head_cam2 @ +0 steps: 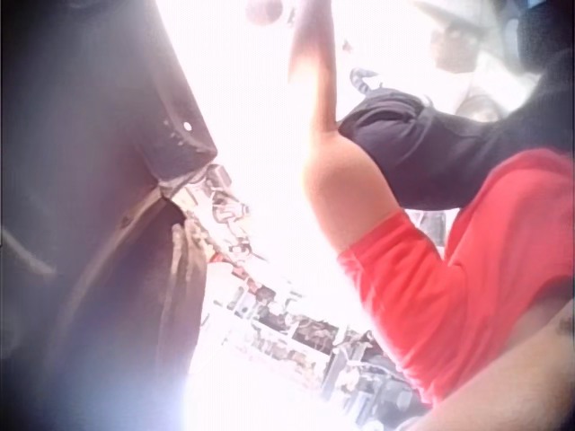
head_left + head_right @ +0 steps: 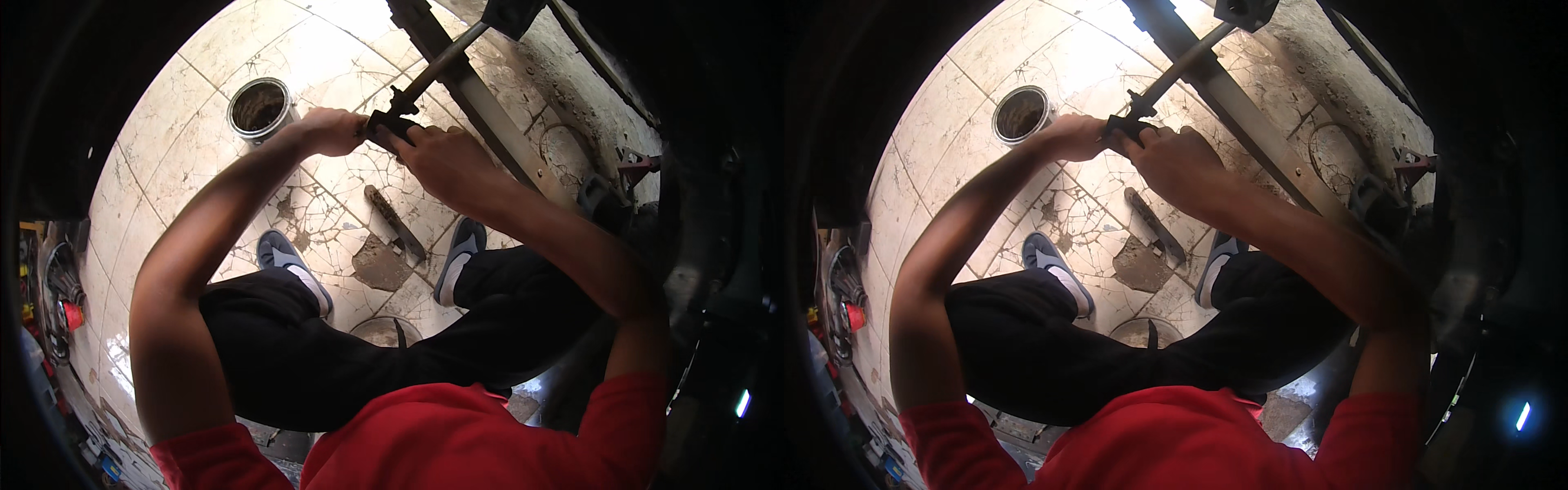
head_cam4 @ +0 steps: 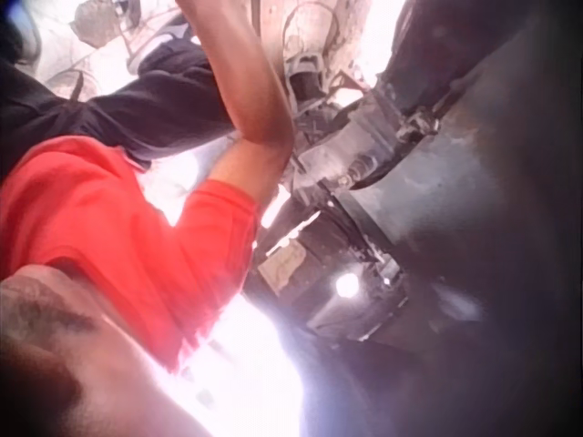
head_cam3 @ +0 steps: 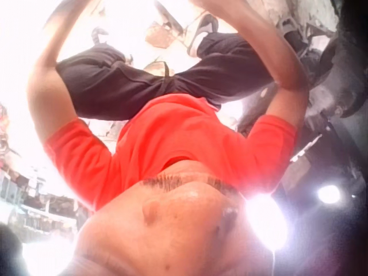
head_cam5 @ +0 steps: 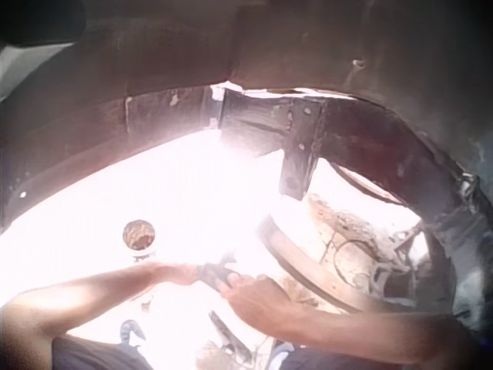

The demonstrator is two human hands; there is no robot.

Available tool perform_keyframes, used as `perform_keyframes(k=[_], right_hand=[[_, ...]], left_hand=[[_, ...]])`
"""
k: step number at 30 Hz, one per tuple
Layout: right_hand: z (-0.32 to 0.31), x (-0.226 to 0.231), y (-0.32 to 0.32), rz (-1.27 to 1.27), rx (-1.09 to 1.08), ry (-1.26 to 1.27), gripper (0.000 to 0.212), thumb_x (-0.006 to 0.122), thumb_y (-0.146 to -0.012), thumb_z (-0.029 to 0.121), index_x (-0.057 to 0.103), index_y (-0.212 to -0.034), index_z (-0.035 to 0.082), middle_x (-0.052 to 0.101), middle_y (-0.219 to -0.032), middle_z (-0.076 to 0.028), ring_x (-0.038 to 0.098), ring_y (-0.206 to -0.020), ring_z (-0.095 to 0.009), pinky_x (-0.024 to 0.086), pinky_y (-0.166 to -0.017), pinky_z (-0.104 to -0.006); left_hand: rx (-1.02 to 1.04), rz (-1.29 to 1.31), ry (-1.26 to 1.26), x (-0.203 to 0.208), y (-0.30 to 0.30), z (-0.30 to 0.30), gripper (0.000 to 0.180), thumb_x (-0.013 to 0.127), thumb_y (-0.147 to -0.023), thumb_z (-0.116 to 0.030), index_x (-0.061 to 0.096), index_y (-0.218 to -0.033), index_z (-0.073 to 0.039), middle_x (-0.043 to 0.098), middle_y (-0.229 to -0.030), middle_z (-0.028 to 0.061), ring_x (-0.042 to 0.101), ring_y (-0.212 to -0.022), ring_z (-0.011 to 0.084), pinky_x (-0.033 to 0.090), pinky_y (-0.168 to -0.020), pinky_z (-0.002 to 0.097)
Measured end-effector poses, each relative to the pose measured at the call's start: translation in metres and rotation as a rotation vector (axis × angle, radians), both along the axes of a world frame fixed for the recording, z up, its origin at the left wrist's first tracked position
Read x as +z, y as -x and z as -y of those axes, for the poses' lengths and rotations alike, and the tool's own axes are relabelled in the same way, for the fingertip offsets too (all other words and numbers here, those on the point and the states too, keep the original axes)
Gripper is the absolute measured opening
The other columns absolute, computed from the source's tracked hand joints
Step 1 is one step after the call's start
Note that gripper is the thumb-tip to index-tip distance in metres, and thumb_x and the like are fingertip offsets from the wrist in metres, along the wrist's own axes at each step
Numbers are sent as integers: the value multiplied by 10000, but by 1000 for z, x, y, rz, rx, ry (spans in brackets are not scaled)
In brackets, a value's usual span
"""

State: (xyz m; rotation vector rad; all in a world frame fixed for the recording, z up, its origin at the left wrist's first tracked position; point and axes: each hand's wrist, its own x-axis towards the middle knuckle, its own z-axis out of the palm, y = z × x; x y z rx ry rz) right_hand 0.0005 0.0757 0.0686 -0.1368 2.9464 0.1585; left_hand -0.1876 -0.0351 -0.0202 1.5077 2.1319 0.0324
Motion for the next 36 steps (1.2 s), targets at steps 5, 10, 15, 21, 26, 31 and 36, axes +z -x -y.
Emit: perform_keyframes(k=[5,10,15,21,26,31,36], right_hand=[[-13,-10,-1,-79,60,-223,545,541,-937,111,434,-1470,145,636,-931,-84,682,-832,-215,573,-672,-359],[-28,-15,19,-30,-70,105,270,520,-964,154,592,-1215,86,658,-947,-132,682,-867,-286,559,-720,-414],[-18,3,16,53,-163,311,267,477,-1018,217,621,-1093,6,655,-958,-181,656,-837,-357,520,-739,-463],[-22,9,25,110,-260,407,287,473,-1026,262,629,-1084,29,673,-860,-175,663,-834,-340,498,-745,-460],[-17,21,22,179,-267,337,278,472,-1023,281,635,-1099,69,692,-903,-170,667,-850,-347,502,-752,-460],[-31,15,31,175,-262,470,309,464,-1017,306,643,-1076,62,691,-894,-188,674,-840,-376,509,-740,-476],[-19,32,28,228,-137,347,313,420,-1021,273,571,-1271,162,681,-837,-173,682,-826,-362,516,-734,-490]], left_hand=[[29,188,-16,-26,-2,-4,297,447,-987,-312,623,-1108,-106,701,-949,141,680,-906,295,520,-784,422],[89,390,54,-22,-8,1,356,451,-1012,-361,613,-1040,-46,700,-887,94,671,-842,236,509,-772,398],[75,325,39,-15,-11,5,356,450,-1013,-374,623,-1010,-63,693,-842,87,668,-824,237,503,-741,393],[102,329,49,-13,-11,5,372,448,-1022,-334,660,-1046,-30,723,-936,116,683,-863,283,518,-813,417],[112,307,-26,-11,-17,12,359,461,-1018,-342,635,-1091,-37,710,-910,134,681,-871,302,514,-816,421],[46,206,-14,-12,-16,9,397,447,-1008,-381,631,-1097,-41,699,-943,197,670,-909,370,509,-815,461],[93,230,-52,-41,-6,30,407,441,-993,-425,585,-1223,-122,682,-1019,248,647,-975,441,515,-835,516]])
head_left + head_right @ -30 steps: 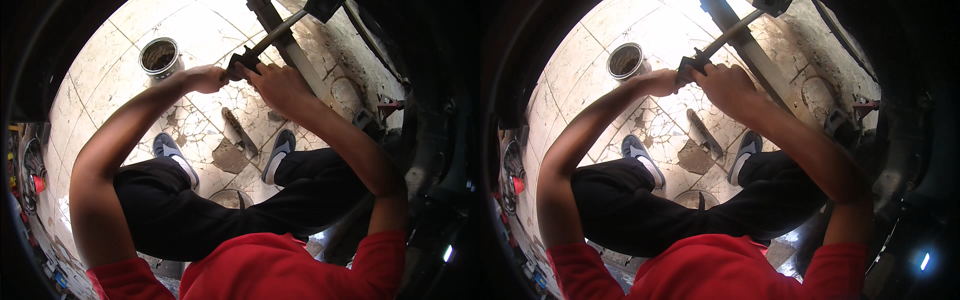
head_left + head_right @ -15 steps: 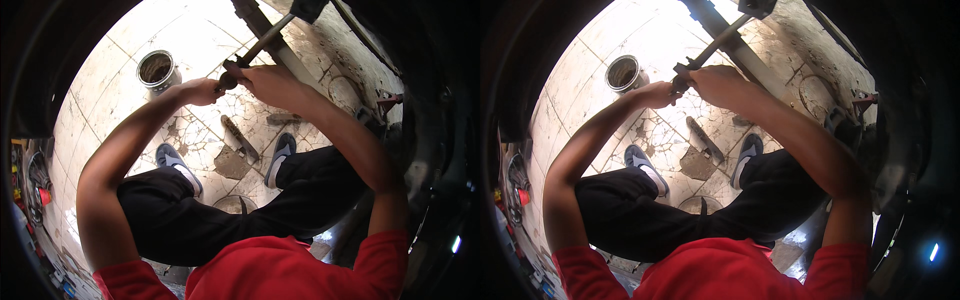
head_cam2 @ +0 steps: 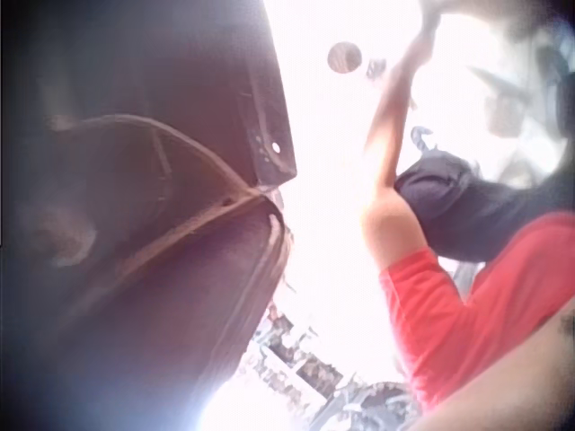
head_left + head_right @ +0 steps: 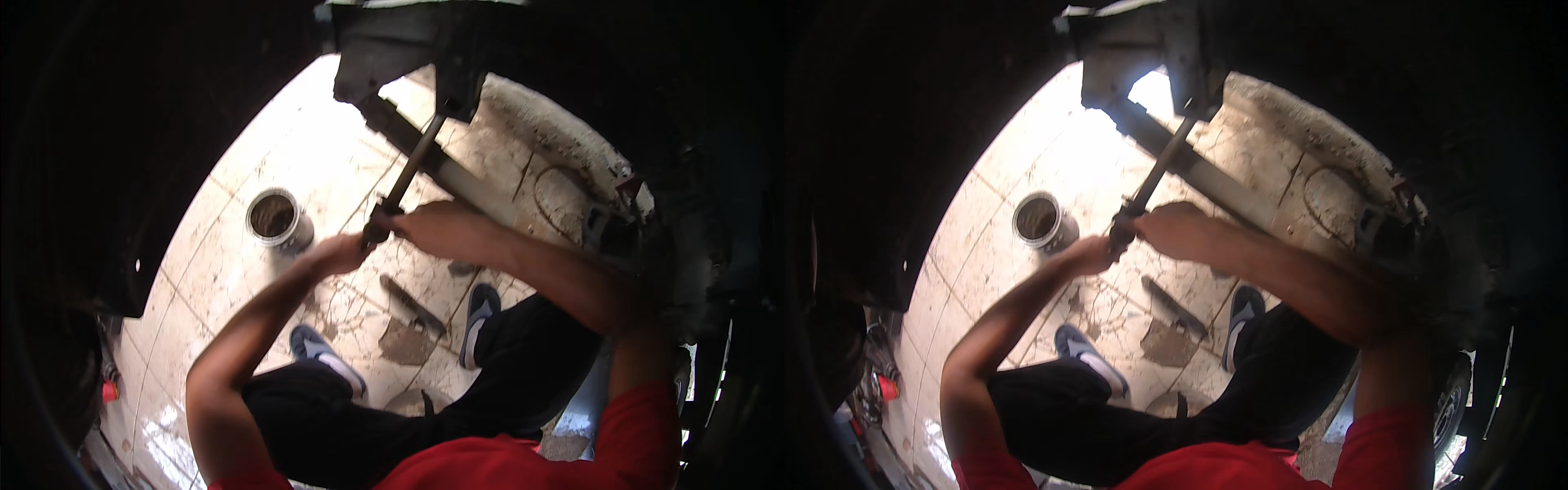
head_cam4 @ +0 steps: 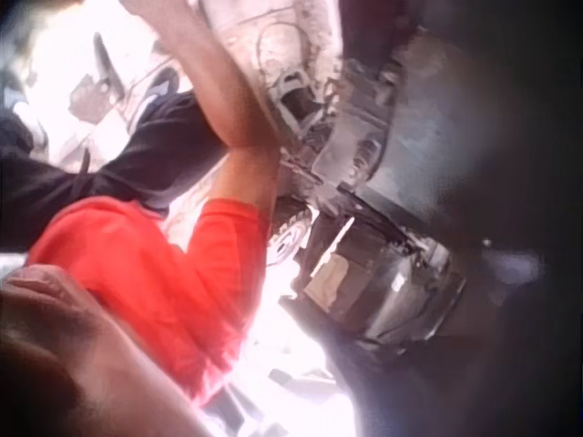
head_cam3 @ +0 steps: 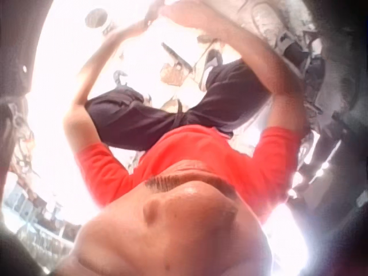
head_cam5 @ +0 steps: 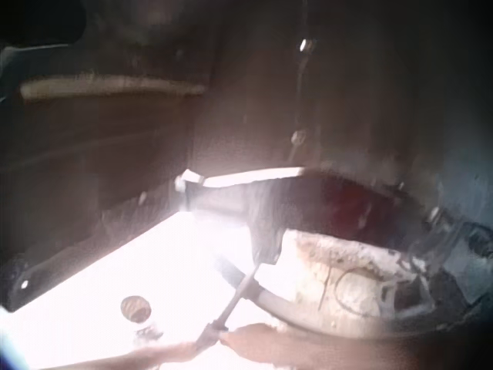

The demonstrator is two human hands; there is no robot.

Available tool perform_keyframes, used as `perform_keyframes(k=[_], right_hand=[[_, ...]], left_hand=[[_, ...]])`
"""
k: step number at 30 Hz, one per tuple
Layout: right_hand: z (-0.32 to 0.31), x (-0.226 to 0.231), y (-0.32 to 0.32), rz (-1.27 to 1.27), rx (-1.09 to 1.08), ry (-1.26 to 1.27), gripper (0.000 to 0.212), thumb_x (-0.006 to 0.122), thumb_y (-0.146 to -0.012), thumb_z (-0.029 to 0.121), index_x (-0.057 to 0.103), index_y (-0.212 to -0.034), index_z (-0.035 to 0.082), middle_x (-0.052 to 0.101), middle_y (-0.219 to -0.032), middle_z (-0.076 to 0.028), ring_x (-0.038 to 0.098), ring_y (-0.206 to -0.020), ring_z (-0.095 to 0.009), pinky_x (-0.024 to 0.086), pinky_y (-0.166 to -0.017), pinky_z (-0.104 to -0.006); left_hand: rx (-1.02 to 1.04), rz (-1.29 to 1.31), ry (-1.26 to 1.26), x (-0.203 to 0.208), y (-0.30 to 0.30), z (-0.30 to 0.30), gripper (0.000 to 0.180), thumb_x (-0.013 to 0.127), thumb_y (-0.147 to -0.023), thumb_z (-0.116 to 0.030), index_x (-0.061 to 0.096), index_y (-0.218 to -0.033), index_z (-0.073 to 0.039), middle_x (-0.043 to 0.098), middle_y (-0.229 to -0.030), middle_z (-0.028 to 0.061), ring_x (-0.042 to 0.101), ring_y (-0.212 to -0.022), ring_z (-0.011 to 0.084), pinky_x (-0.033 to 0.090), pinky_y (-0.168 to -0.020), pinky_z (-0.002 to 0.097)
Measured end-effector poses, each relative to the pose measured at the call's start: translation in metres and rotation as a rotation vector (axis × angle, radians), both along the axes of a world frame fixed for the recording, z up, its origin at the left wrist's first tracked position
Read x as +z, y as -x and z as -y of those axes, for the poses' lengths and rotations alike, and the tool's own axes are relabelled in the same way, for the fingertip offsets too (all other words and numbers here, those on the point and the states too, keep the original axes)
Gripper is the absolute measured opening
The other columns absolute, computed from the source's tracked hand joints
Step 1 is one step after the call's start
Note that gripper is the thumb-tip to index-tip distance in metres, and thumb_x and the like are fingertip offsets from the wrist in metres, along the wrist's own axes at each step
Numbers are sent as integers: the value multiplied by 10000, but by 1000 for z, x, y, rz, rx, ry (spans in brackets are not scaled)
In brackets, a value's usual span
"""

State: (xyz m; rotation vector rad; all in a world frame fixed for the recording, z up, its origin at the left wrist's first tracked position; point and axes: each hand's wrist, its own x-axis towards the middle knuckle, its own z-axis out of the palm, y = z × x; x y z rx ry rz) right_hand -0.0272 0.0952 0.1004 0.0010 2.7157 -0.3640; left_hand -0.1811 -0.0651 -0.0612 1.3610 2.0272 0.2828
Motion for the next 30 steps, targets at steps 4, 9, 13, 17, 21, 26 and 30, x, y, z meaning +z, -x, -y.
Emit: perform_keyframes(k=[4,9,13,17,21,26,30], right_hand=[[-17,-37,4,-140,64,-38,338,486,-982,219,544,-1314,219,688,-841,-148,692,-824,-338,532,-720,-469],[-18,-32,-12,-306,127,-252,398,645,-914,331,570,-1278,187,594,-1088,-141,617,-1020,-311,539,-746,-405],[-5,-46,-9,-429,79,-344,327,643,-849,155,632,-1173,107,509,-1223,-148,475,-1186,-308,485,-867,-454],[-6,-51,-15,-490,64,-317,305,634,-845,141,629,-1143,75,503,-1227,-151,480,-1177,-300,470,-894,-471],[-2,-54,-14,-486,49,-342,282,635,-845,149,628,-1116,69,507,-1223,-151,517,-1135,-288,485,-871,-452],[-2,-52,-13,-462,44,-350,342,644,-835,146,612,-1166,71,513,-1190,-145,558,-1072,-273,509,-807,-409],[-3,-51,-14,-468,46,-398,300,660,-827,153,617,-1099,34,522,-1164,-151,563,-1062,-270,531,-805,-402]], left_hand=[[14,35,7,-13,2,-7,395,458,-984,-413,597,-1201,-113,682,-1020,243,641,-979,442,512,-834,510],[9,81,-27,-17,-1,-22,376,476,-982,-415,598,-1150,-102,686,-967,232,650,-937,431,512,-795,511],[-3,67,-104,-29,6,-11,380,476,-987,-429,583,-1145,-101,689,-947,212,654,-911,420,509,-778,503],[21,122,-44,-17,-1,-16,368,466,-995,-417,586,-1126,-95,687,-922,205,653,-895,415,507,-782,499],[14,106,-75,-23,1,-14,369,458,-999,-412,590,-1115,-87,686,-921,204,653,-893,413,504,-781,498],[19,116,-82,-24,1,-14,383,456,-995,-423,578,-1137,-89,683,-934,215,650,-899,422,500,-781,505],[7,109,-51,-22,0,-19,394,456,-992,-431,568,-1151,-87,682,-946,226,647,-907,431,499,-786,513]])
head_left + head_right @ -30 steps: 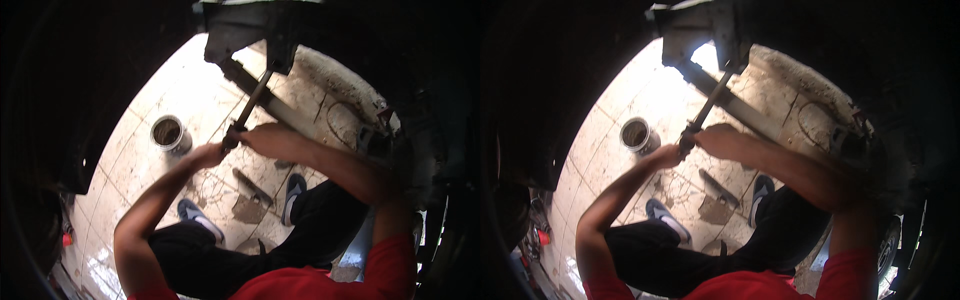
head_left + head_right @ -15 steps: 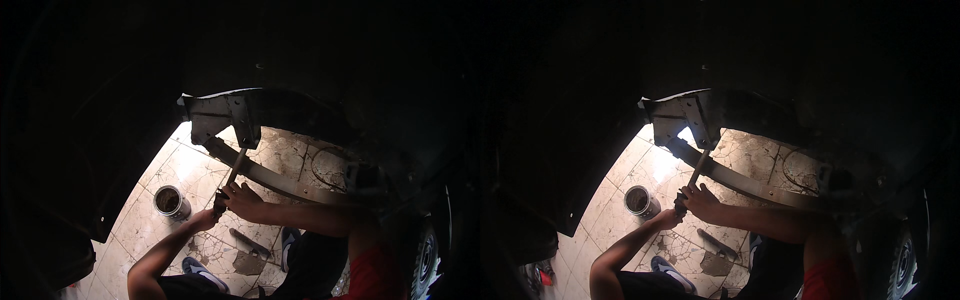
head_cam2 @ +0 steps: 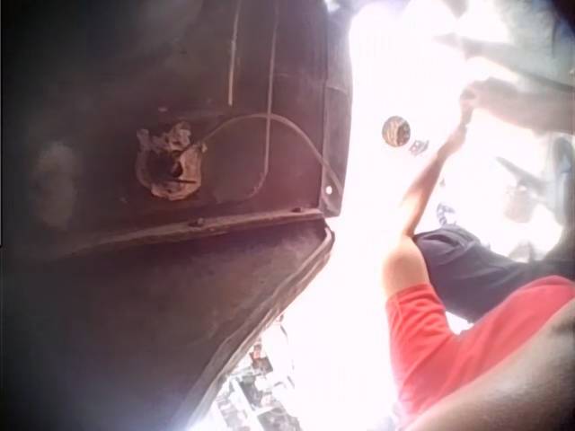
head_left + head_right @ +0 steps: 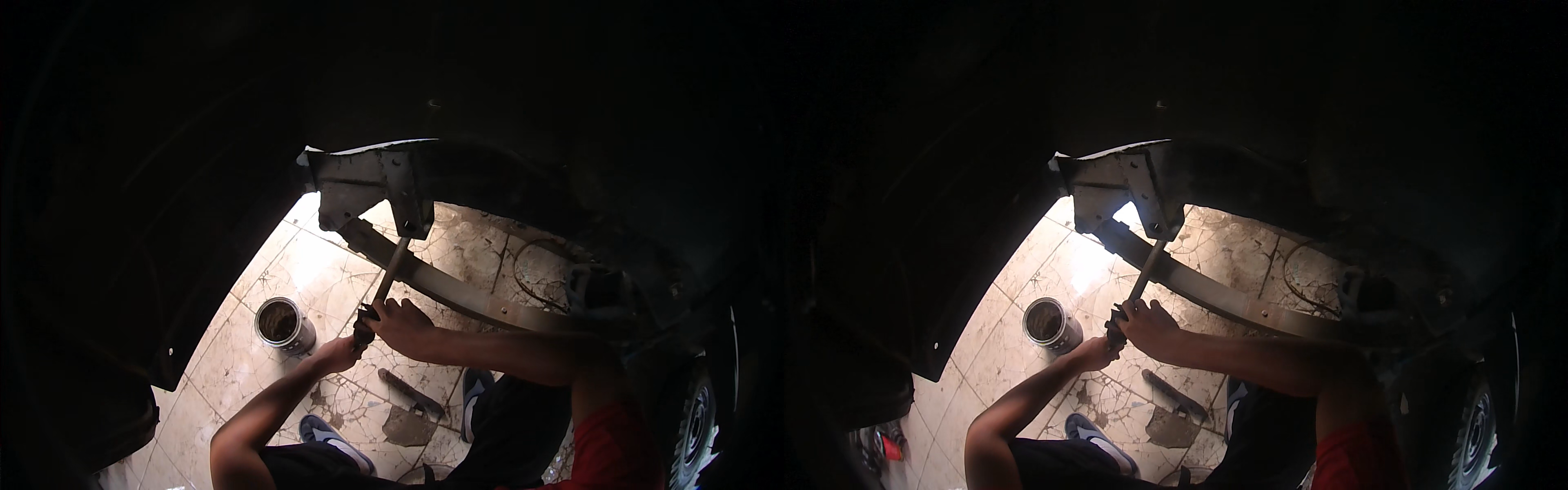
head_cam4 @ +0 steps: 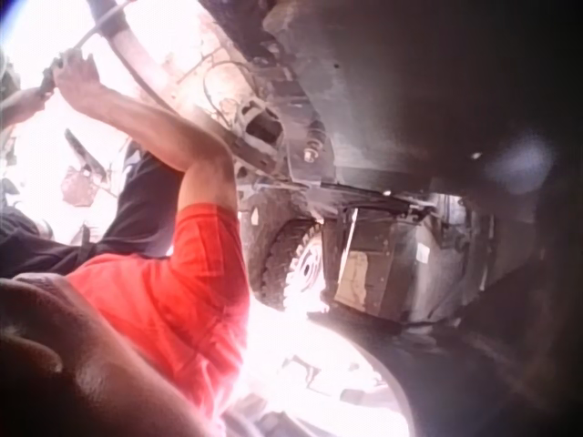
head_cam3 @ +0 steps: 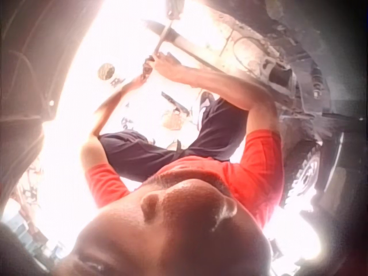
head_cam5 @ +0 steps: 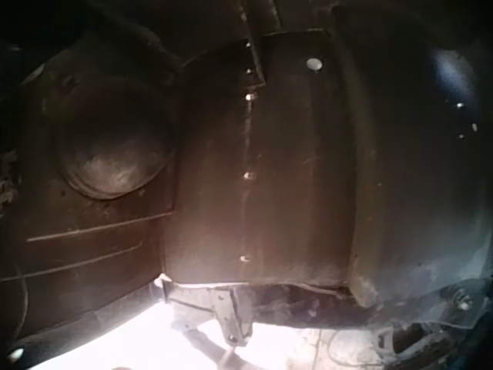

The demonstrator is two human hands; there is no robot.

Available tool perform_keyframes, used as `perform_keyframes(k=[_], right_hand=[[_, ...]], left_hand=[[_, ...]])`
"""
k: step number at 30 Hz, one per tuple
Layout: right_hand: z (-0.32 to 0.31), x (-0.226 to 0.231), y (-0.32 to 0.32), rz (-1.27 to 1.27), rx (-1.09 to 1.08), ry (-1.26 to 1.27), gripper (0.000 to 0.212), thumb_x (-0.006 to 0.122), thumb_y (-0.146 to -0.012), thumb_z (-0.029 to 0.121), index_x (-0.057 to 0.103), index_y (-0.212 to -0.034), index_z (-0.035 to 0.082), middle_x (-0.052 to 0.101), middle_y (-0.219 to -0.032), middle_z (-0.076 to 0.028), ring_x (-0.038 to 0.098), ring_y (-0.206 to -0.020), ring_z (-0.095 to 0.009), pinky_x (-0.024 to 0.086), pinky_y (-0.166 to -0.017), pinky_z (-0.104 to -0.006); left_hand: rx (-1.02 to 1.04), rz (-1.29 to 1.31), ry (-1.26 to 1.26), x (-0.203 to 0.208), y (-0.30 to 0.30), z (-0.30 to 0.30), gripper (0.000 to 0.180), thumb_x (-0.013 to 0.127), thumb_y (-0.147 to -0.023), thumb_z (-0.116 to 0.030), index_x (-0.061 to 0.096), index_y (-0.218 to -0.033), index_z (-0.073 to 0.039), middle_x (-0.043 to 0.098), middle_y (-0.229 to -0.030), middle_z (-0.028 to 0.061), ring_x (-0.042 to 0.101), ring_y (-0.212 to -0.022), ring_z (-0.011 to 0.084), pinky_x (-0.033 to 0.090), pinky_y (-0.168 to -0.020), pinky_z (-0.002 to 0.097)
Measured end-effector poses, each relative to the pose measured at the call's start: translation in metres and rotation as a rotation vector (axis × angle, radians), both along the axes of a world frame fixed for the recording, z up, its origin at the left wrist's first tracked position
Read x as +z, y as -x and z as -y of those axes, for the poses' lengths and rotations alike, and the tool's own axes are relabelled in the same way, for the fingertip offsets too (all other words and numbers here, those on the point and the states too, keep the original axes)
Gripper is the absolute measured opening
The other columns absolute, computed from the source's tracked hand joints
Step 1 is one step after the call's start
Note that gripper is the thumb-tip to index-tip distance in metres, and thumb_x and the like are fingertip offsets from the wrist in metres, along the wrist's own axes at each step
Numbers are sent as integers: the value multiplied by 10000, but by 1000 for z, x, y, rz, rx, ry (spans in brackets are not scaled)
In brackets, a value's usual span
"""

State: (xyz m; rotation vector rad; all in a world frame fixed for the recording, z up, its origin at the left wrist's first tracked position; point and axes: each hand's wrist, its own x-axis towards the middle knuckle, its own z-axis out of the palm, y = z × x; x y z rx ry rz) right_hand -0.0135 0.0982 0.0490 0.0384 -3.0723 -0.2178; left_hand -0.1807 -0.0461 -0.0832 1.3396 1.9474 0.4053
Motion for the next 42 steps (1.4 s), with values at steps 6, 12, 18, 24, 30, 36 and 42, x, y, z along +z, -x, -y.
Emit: perform_keyframes(k=[6,12,18,24,30,36,42], right_hand=[[11,-5,12,19,50,86,296,653,-828,120,607,-1118,80,525,-1144,-142,607,-994,-253,557,-729,-354],[-11,2,3,-33,23,136,203,582,-903,156,640,-1095,129,555,-1056,-119,623,-987,-249,558,-723,-375],[-5,5,2,161,-72,128,324,597,-891,150,618,-1211,103,642,-1073,-174,673,-962,-320,559,-772,-404],[-1,24,5,327,-176,414,435,511,-990,160,475,-1422,190,643,-996,-199,678,-899,-327,551,-778,-440],[1,38,4,396,-199,481,382,509,-981,164,522,-1362,135,676,-941,-185,686,-926,-330,538,-795,-456],[-6,30,3,310,-155,490,380,529,-979,187,535,-1357,149,681,-945,-168,679,-921,-322,525,-818,-464],[-10,30,6,394,-105,453,466,550,-980,158,474,-1436,213,670,-939,-153,669,-872,-302,524,-787,-430]], left_hand=[[27,-50,29,1,4,24,365,451,-1009,-380,591,-1114,-59,705,-928,158,679,-902,342,517,-796,457],[23,0,-6,20,-8,-7,371,482,-990,-398,573,-1166,-84,682,-966,236,646,-937,432,506,-808,506],[50,17,4,18,-9,3,381,482,-988,-403,582,-1193,-98,679,-1010,245,638,-977,439,506,-825,508],[4,-67,-52,36,-11,4,430,455,-1009,-425,619,-998,-27,699,-844,144,681,-830,328,512,-750,432],[18,-20,-8,47,-13,6,341,475,-1000,-342,562,-1198,-78,681,-979,239,654,-941,426,513,-820,497],[16,-51,-37,49,-16,4,401,443,-1012,-400,608,-1130,-54,691,-915,183,672,-920,356,511,-810,458],[3,-31,-26,53,-15,5,279,474,-994,-288,558,-1162,-81,680,-954,225,658,-916,414,514,-790,492]])
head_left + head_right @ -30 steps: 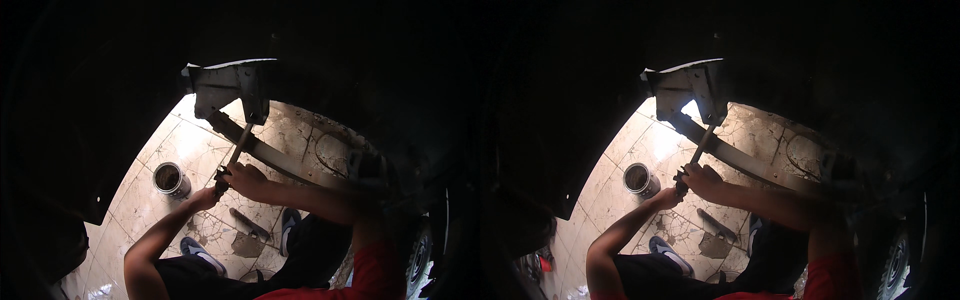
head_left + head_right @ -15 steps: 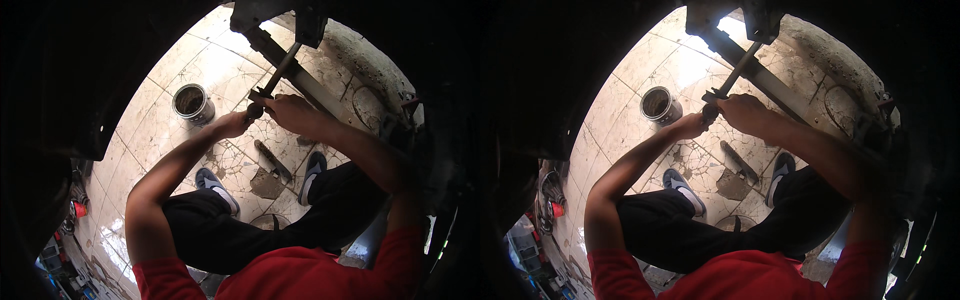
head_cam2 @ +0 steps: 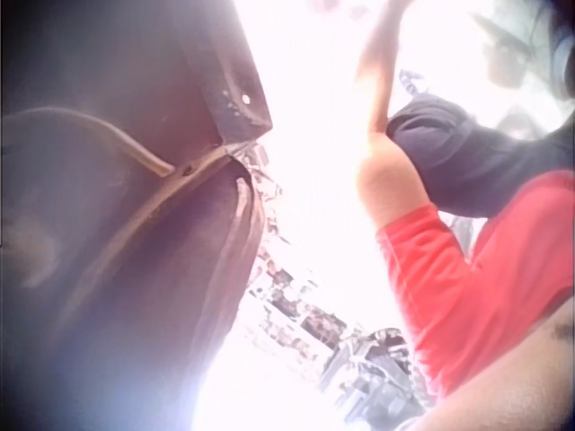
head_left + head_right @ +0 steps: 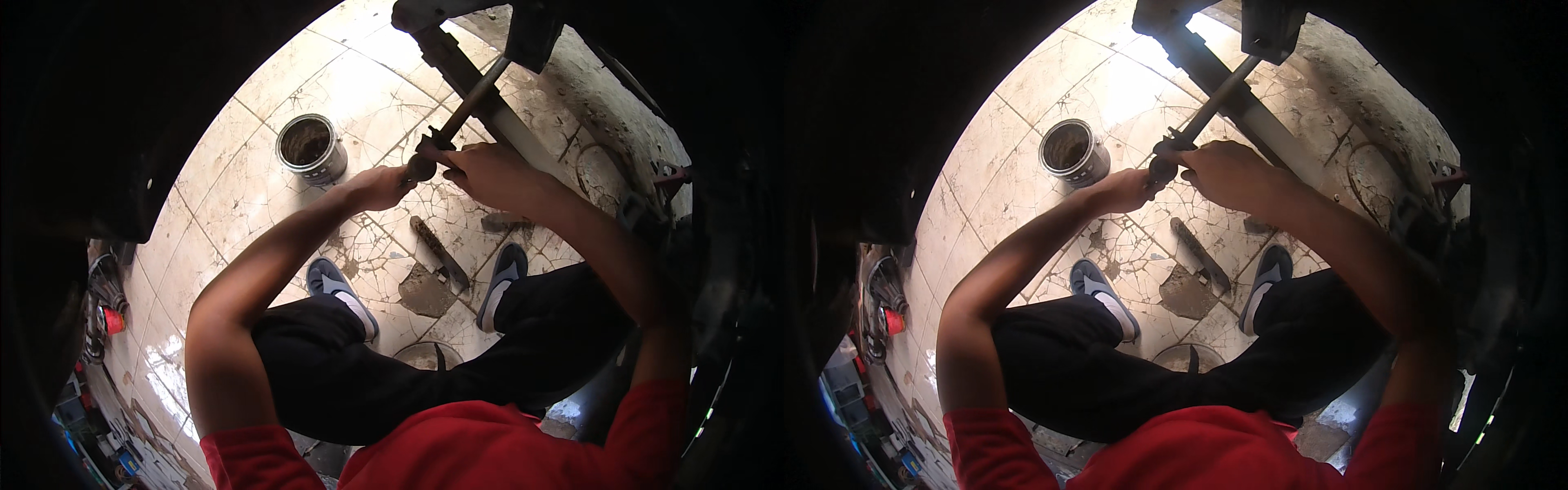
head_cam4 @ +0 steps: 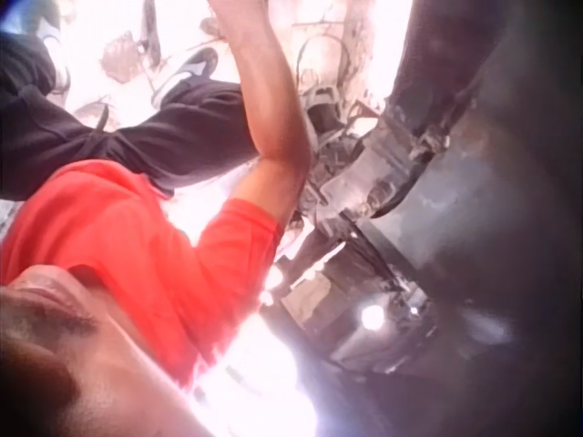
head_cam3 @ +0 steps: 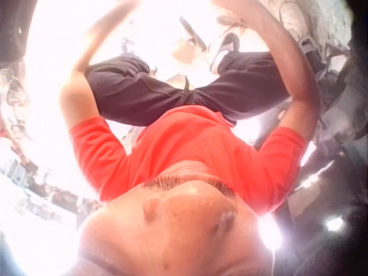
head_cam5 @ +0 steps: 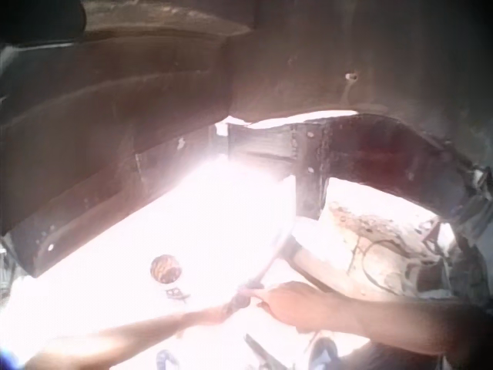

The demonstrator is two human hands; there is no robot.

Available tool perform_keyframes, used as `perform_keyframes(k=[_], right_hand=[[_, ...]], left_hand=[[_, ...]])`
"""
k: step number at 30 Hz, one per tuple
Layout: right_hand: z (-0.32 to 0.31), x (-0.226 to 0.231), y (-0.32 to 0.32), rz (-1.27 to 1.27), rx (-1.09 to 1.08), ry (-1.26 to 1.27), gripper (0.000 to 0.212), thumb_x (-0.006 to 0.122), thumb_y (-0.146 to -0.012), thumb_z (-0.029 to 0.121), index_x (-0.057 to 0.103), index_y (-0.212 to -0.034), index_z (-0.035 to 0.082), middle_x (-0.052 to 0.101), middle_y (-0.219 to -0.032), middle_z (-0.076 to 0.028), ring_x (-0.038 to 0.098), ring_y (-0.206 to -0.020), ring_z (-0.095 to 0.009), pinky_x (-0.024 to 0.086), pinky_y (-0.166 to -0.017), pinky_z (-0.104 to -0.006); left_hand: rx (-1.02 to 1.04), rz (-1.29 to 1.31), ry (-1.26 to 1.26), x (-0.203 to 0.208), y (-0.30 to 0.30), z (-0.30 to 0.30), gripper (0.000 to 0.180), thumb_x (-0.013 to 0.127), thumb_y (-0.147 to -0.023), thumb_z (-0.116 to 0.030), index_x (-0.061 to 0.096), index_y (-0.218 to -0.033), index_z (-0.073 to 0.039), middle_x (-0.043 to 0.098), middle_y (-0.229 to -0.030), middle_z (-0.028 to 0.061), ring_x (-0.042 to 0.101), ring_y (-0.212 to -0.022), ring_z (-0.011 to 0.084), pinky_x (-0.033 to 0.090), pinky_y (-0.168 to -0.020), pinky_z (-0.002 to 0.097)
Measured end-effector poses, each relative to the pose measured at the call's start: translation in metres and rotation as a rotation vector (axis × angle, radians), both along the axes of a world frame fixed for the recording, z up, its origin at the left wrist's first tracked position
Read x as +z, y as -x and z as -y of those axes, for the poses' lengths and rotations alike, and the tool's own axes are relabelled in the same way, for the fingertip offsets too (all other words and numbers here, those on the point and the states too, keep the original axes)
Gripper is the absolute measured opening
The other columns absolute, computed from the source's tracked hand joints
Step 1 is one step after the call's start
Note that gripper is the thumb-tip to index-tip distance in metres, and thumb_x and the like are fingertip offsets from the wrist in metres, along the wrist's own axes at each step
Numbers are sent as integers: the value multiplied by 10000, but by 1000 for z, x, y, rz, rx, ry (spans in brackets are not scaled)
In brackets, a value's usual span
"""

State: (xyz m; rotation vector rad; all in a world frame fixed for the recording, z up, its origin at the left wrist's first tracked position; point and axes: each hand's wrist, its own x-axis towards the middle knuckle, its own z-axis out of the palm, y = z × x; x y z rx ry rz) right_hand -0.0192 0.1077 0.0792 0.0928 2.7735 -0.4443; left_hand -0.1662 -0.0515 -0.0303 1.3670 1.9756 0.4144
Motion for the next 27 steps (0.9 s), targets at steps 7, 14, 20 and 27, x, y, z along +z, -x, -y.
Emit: perform_keyframes(k=[7,14,20,27], right_hand=[[4,0,6,-19,-85,29,333,537,-965,190,580,-1289,125,684,-992,-192,668,-962,-342,522,-846,-455],[-4,-11,5,-122,-12,10,311,545,-992,236,593,-1266,97,675,-848,-184,662,-778,-341,497,-720,-465],[9,-2,4,-18,-23,-9,297,506,-998,212,595,-1260,102,695,-915,-168,679,-857,-324,520,-774,-457],[14,10,11,30,-6,-98,283,489,-1010,215,611,-1217,67,690,-871,-158,677,-801,-304,520,-745,-440]], left_hand=[[6,60,-10,-15,5,-3,312,457,-1012,-324,568,-1177,-84,681,-952,215,663,-915,394,510,-799,472],[20,12,29,-7,-1,-4,398,448,-1026,-379,605,-1147,-34,691,-905,147,673,-903,321,506,-808,433],[-1,21,-9,-18,3,4,352,436,-1023,-363,574,-1167,-72,681,-903,176,663,-875,360,500,-788,465],[-26,8,35,-10,4,2,374,434,-1028,-375,566,-1214,-78,679,-906,155,664,-896,336,495,-811,459]])
